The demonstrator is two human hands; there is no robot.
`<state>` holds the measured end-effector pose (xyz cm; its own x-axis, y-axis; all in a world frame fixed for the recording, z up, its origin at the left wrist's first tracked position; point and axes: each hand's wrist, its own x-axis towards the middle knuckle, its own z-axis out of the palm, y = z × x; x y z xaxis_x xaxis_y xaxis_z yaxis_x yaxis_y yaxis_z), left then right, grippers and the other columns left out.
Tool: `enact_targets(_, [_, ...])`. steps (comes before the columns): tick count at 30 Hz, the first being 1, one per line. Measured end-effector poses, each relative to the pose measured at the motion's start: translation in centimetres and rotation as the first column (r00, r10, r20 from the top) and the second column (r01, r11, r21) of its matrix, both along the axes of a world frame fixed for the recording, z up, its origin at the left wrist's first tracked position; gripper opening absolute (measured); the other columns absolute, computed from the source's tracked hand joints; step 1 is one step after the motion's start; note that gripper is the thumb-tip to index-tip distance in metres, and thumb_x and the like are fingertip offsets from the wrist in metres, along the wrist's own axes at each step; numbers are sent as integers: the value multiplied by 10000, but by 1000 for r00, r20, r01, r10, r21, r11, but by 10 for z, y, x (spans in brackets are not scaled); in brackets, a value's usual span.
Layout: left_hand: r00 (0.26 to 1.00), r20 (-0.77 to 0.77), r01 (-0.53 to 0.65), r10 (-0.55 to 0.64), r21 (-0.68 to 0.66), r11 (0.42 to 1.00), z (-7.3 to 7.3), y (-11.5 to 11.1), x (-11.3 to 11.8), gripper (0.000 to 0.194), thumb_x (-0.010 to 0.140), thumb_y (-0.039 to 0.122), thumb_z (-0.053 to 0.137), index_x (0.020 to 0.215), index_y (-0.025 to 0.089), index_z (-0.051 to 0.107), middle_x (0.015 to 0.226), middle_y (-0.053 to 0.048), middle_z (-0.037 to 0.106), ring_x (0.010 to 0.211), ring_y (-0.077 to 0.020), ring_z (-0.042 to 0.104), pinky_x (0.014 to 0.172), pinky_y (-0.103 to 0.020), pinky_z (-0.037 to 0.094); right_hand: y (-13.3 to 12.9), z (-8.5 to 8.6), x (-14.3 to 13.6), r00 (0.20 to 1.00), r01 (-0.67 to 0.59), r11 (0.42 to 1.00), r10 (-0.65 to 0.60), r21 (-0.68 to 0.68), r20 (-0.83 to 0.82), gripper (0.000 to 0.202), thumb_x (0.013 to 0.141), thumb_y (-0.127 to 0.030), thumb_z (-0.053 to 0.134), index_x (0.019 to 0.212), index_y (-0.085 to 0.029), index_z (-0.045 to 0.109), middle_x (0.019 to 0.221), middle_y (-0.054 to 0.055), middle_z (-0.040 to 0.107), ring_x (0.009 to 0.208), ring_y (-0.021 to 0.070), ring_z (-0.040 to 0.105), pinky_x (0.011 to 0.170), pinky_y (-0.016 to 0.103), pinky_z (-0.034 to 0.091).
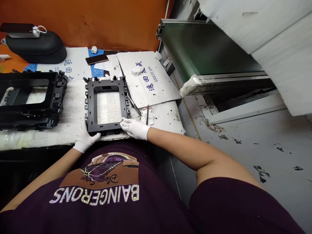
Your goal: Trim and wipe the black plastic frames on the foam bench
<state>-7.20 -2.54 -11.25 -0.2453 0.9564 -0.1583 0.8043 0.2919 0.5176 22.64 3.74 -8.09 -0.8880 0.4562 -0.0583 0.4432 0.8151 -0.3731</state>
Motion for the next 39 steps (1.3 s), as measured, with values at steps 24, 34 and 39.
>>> enact_targets(24, [1000,-2,-10,10,2,1000,-4,-3,1,1116,674,493,748,1593,126,232,1516,-236,501,1316,-414,581,1076,-497,510,8,11,-11,983,-173,981,166,91,81,384,979,-143,441,1325,-91,601,1316,161,656,1219,231,589,1110,434,490])
enact_targets(34, [1000,20,15,-14,-32,999,-5,-2,-1,1138,678,502,752,1586,75,215,1503,-274,490,1318,-411,574,1096,-503,486,-1,0,-23,999,-52,998,52,28,-1,427,997,-148,402,1387,-115,572,1393,158,632,1333,239,531,1159,470,474])
enact_targets(39, [996,16,85,-85,-15,996,-3,-2,-9,1127,698,517,736,1584,66,203,1510,-272,476,1387,-407,510,1134,-504,454,-25,25,39,992,129,991,-128,30,-17,400,981,-143,421,1314,-165,643,1247,149,697,1240,261,601,1083,504,535])
